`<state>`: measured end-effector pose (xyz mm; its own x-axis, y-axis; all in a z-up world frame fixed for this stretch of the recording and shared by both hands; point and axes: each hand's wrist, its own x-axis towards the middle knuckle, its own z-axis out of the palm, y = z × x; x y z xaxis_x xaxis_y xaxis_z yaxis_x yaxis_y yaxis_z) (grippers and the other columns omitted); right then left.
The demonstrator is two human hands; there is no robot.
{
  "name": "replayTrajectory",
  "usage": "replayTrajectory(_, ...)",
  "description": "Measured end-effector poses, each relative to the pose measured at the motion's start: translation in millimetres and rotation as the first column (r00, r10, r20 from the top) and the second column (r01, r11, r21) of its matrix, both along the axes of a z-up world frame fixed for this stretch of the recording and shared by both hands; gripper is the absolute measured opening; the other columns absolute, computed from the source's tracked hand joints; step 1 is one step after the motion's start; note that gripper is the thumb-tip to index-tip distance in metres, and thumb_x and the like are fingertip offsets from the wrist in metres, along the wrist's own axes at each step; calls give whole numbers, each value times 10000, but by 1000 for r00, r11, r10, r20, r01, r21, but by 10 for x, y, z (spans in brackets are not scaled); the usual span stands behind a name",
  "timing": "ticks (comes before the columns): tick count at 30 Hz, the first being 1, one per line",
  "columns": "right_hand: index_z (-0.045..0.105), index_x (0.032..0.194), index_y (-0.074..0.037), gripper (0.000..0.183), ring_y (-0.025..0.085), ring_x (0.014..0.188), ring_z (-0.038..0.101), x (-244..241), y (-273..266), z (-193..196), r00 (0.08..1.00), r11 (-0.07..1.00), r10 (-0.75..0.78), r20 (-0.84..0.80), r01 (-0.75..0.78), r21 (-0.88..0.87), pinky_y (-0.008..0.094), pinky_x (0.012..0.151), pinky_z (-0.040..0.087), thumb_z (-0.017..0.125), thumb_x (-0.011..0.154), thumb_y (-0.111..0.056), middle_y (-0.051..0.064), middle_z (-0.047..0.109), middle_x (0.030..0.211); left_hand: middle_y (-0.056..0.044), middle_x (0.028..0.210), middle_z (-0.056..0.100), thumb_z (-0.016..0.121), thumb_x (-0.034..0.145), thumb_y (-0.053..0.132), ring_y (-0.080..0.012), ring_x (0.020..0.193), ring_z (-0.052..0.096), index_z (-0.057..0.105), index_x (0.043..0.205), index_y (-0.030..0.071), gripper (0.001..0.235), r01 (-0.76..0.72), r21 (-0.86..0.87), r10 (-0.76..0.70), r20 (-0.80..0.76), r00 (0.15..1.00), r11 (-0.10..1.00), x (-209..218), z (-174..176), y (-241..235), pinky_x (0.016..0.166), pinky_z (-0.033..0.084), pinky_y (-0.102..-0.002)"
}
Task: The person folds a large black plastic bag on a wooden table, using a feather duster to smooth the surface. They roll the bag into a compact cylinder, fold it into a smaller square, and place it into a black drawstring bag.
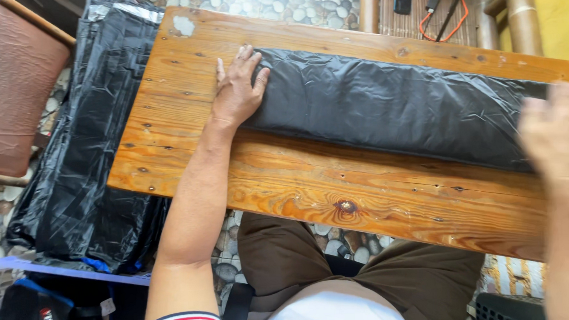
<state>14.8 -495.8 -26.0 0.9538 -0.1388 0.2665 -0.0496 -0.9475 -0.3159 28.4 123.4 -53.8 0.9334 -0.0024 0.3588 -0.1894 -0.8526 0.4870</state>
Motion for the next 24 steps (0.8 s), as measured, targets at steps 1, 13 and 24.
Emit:
replayTrajectory(1, 560, 1334, 20, 316, 405, 1330, 528, -74, 575, 109, 961, 889, 235, 145, -153, -431, 417, 1182, 359, 471, 1125, -201, 268, 583, 1419, -136, 1568, 479, 546, 1036, 402, -246, 1486, 383, 621, 1394, 87, 483, 3, -8, -3, -22, 1000, 1000, -5, 11, -1, 1174, 110, -704)
replayTrajectory(13, 322, 1628, -32, 647, 361, 1590, 103, -130, 4211, 335, 835, 834, 545, -75, -549, -56, 591, 1251, -15, 284, 1111, -417, 187, 247, 1708, -142, 1567, 500, 442, 1105, 496, -293, 1489, 427, 569, 1457, 126, 527, 2, 48, 2, -82, 997, 999, -123, 183, -44, 1222, 162, -689)
replayTrajectory(24, 292, 1641, -57, 646, 375, 1590, 104, -86, 4410, 83, 838, 841, 502, -212, -531, -106, 618, 1255, -14, 228, 1105, -412, 195, 235, 1709, -130, 1579, 482, 439, 1099, 520, -282, 1503, 403, 550, 1472, 153, 535, 8, 40, -4, -120, 993, 999, -63, 136, -9, 1231, 147, -677)
